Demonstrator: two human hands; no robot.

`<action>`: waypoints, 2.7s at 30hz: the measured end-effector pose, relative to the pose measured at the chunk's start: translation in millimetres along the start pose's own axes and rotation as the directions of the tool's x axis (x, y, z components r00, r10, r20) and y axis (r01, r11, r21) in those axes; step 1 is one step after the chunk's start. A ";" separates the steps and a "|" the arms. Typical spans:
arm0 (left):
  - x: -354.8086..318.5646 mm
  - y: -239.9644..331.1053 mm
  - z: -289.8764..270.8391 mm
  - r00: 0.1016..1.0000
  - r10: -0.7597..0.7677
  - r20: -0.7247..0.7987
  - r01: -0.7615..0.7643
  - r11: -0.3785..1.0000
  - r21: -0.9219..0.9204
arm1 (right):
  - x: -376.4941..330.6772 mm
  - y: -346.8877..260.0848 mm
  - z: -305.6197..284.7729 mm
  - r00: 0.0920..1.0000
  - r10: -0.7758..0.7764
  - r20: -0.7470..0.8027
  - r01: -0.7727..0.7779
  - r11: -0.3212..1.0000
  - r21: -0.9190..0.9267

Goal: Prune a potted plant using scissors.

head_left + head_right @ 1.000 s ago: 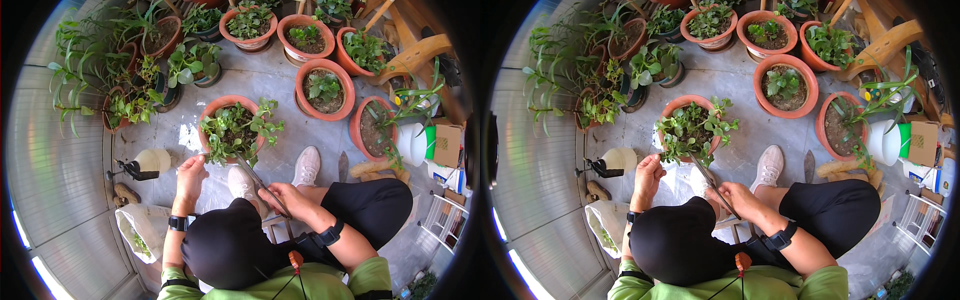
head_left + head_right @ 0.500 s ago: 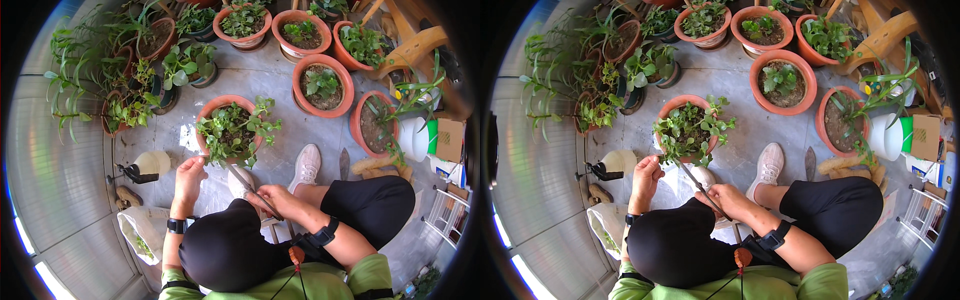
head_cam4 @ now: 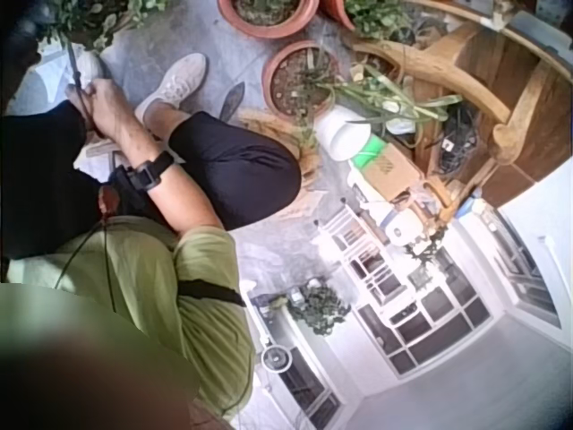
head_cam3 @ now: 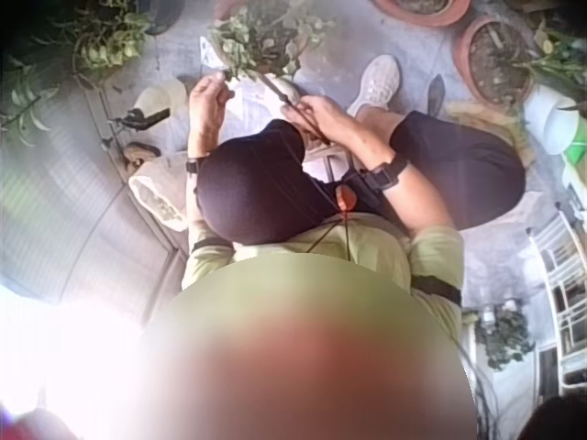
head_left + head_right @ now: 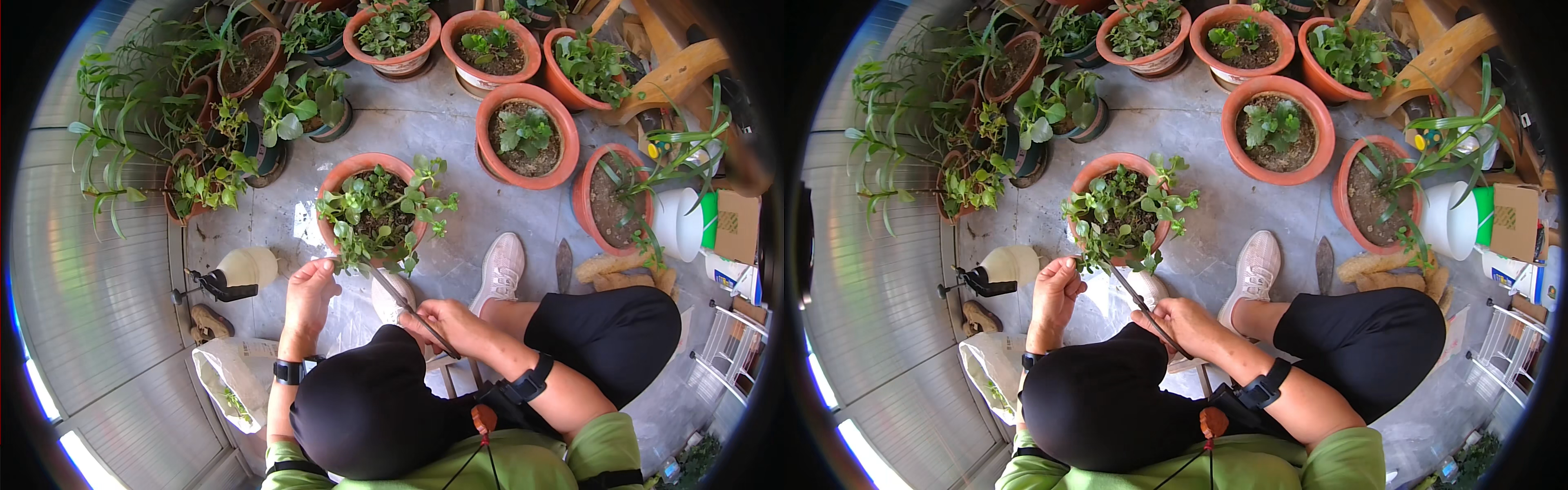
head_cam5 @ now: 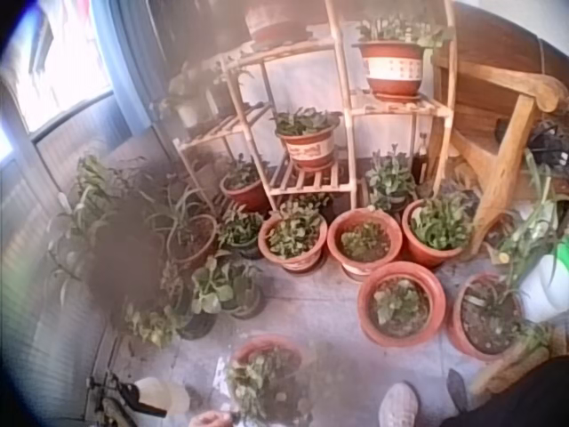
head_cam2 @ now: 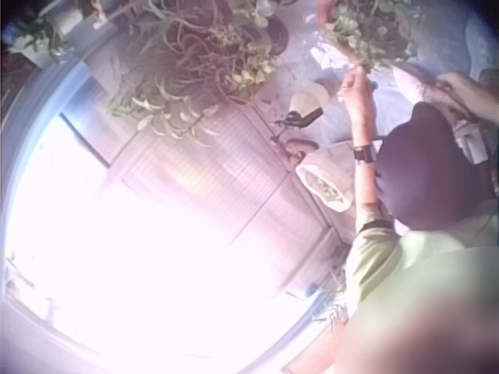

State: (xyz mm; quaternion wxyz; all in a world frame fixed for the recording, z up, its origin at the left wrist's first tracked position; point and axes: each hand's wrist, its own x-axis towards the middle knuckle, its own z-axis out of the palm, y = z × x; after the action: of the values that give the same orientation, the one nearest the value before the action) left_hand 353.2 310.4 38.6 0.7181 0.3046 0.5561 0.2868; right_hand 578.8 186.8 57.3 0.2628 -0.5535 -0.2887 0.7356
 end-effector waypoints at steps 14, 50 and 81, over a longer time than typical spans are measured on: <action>-1.6 -1.6 6.5 0.999 0.004 -0.048 -0.002 0.999 0.052 | -0.7 -6.2 -0.3 0.999 -0.017 -0.029 0.016 0.999 -0.052; 1.2 21.8 -4.7 0.971 0.006 -0.240 -0.097 0.924 -0.371 | -11.3 -3.5 -8.2 0.998 -0.026 0.061 0.029 0.998 -0.047; 13.9 54.6 67.0 0.793 0.513 0.328 -0.474 0.181 0.862 | 5.3 -0.1 -20.8 0.923 0.104 0.370 -0.318 0.748 0.582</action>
State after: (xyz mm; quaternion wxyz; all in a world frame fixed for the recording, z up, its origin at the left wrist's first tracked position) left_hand 417.4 348.4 84.4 0.2811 0.8049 0.5010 0.1486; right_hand 597.6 193.5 49.3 0.2977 -0.3376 0.0027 0.8930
